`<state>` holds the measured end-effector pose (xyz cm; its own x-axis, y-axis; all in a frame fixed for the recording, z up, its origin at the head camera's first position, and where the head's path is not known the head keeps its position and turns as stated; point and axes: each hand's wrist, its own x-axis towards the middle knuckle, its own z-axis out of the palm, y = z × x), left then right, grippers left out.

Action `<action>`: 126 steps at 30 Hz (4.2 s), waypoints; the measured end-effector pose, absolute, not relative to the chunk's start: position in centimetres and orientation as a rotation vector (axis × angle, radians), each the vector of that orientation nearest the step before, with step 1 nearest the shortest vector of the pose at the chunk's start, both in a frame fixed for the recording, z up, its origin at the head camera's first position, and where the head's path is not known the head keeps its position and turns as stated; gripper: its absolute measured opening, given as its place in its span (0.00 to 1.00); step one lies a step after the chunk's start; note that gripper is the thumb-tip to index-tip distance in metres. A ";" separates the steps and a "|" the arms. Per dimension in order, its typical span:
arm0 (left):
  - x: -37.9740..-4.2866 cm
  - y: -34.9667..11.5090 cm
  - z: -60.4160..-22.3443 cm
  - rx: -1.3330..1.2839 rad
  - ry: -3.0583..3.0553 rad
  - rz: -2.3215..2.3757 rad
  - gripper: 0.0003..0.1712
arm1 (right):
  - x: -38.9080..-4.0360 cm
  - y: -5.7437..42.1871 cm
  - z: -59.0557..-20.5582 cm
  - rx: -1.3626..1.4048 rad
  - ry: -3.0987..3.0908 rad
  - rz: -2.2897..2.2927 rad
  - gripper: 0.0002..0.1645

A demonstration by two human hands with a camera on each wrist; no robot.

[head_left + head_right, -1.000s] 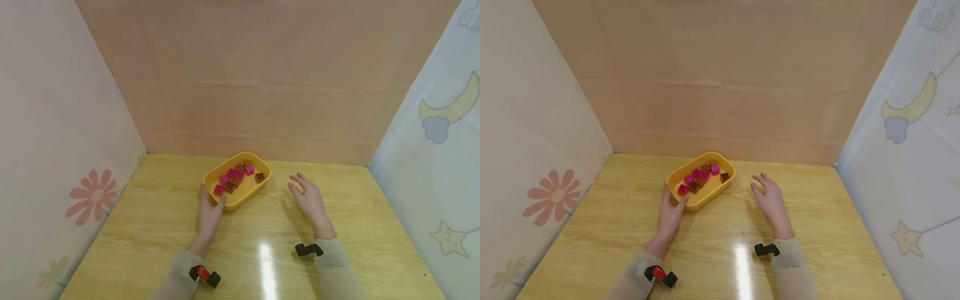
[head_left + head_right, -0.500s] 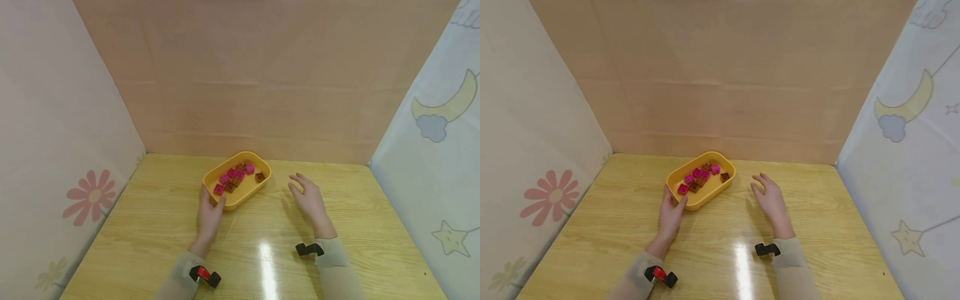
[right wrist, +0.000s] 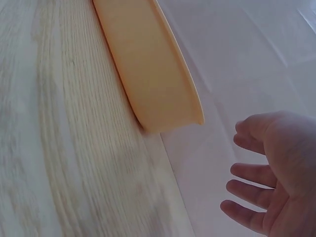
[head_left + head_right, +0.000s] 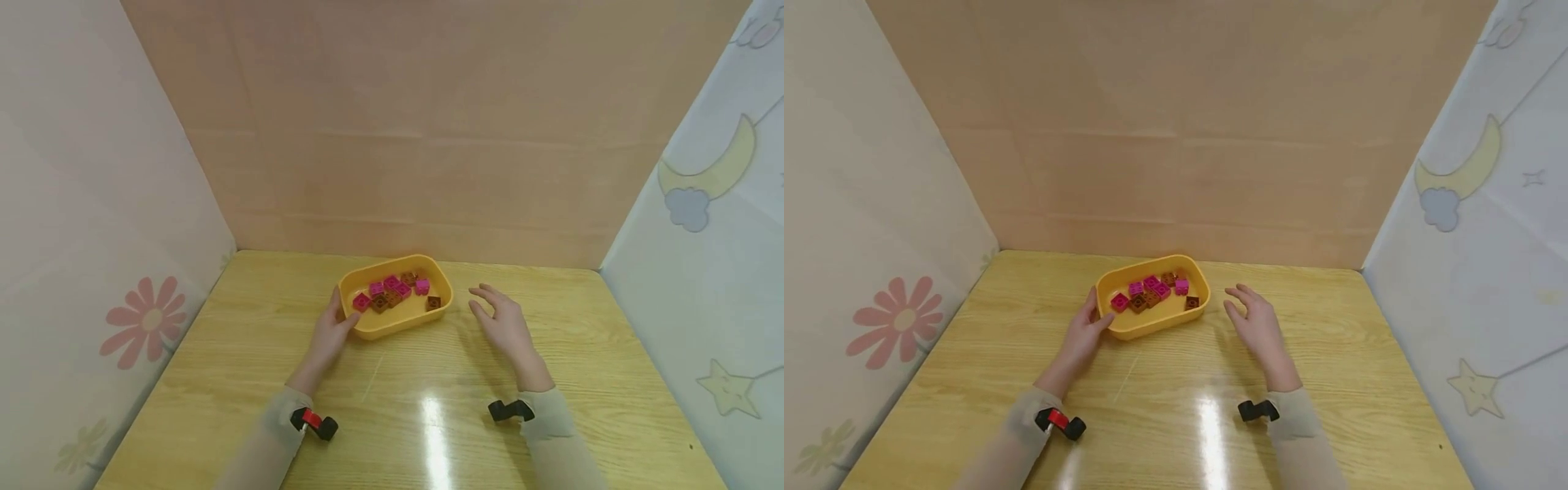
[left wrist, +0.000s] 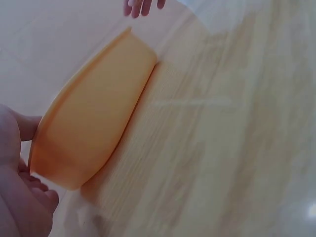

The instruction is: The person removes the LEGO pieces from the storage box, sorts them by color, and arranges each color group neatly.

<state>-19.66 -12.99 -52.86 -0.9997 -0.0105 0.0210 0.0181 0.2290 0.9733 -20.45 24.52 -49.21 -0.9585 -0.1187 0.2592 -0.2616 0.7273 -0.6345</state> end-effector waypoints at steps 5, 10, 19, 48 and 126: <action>-21.2 -14.5 -52.3 -0.090 -2.501 -2.005 0.44 | -20.2 24.7 -48.8 0.343 -2.720 1.043 0.27; -22.6 -15.4 -51.9 -0.207 -2.536 -2.019 0.40 | -20.1 24.5 -48.5 0.376 -2.704 1.049 0.26; -23.2 -15.6 -51.9 -0.233 -2.561 -2.039 0.39 | -20.5 23.1 -47.8 0.447 -2.667 1.173 0.23; -23.9 -15.4 -52.7 -0.310 -2.560 -1.949 0.37 | -28.1 13.0 -49.4 0.481 -2.912 1.339 0.26; -24.6 -15.5 -52.4 -0.213 -2.602 -1.974 0.37 | -26.7 13.5 -49.2 0.544 -2.503 1.646 0.25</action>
